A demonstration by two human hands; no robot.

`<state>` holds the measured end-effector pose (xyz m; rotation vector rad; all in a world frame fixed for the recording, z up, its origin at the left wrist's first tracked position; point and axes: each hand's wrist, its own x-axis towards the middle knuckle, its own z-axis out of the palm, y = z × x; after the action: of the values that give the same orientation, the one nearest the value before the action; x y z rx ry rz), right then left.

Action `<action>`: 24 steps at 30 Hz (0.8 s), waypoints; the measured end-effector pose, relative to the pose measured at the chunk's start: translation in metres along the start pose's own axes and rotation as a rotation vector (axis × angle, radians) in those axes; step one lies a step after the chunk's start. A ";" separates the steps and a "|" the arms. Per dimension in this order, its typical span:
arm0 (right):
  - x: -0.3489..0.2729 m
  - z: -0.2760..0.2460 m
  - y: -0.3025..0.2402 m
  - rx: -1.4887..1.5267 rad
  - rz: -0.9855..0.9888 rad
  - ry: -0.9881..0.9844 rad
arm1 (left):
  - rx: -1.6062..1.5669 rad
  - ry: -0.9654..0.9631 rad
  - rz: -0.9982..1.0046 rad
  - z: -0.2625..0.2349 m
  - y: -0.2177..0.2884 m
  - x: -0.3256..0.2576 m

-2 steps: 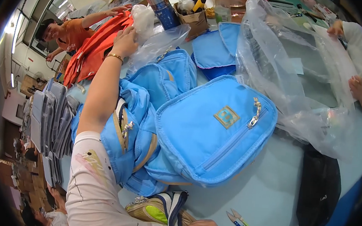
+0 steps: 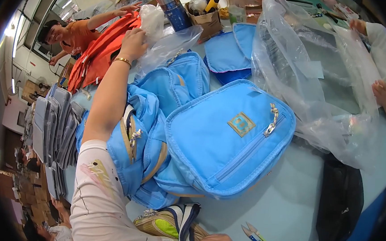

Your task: Checking, trimming, and packaging small pouches/bags in a manufacturing workshop.

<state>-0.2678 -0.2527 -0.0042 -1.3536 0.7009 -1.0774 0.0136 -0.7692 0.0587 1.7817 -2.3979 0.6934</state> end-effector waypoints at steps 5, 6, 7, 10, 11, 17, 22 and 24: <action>0.000 0.000 0.000 -0.003 -0.008 -0.008 | -0.061 0.188 -0.078 0.004 -0.010 0.005; 0.000 0.000 0.002 0.003 -0.008 -0.009 | -0.056 0.185 -0.078 0.004 -0.011 0.003; 0.000 -0.001 0.003 0.002 -0.008 -0.026 | -0.063 0.209 -0.176 0.003 -0.014 0.002; 0.001 -0.003 0.002 -0.013 -0.009 -0.032 | -0.059 0.262 -0.308 -0.001 -0.009 0.001; 0.001 -0.003 0.002 -0.016 -0.016 -0.028 | -0.034 0.289 -0.344 -0.003 -0.008 0.001; 0.003 0.000 -0.005 -0.082 -0.004 -0.010 | -0.271 0.419 -0.733 -0.040 -0.059 -0.002; 0.000 0.006 -0.009 -0.170 -0.025 0.079 | -0.824 0.708 -0.627 -0.110 -0.122 -0.008; -0.003 0.007 -0.011 -0.209 -0.027 0.103 | -1.051 0.726 -0.641 -0.161 -0.141 -0.023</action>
<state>-0.2647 -0.2458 0.0067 -1.4965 0.8938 -1.1259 0.1188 -0.7164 0.2391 1.3138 -1.1792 -0.0540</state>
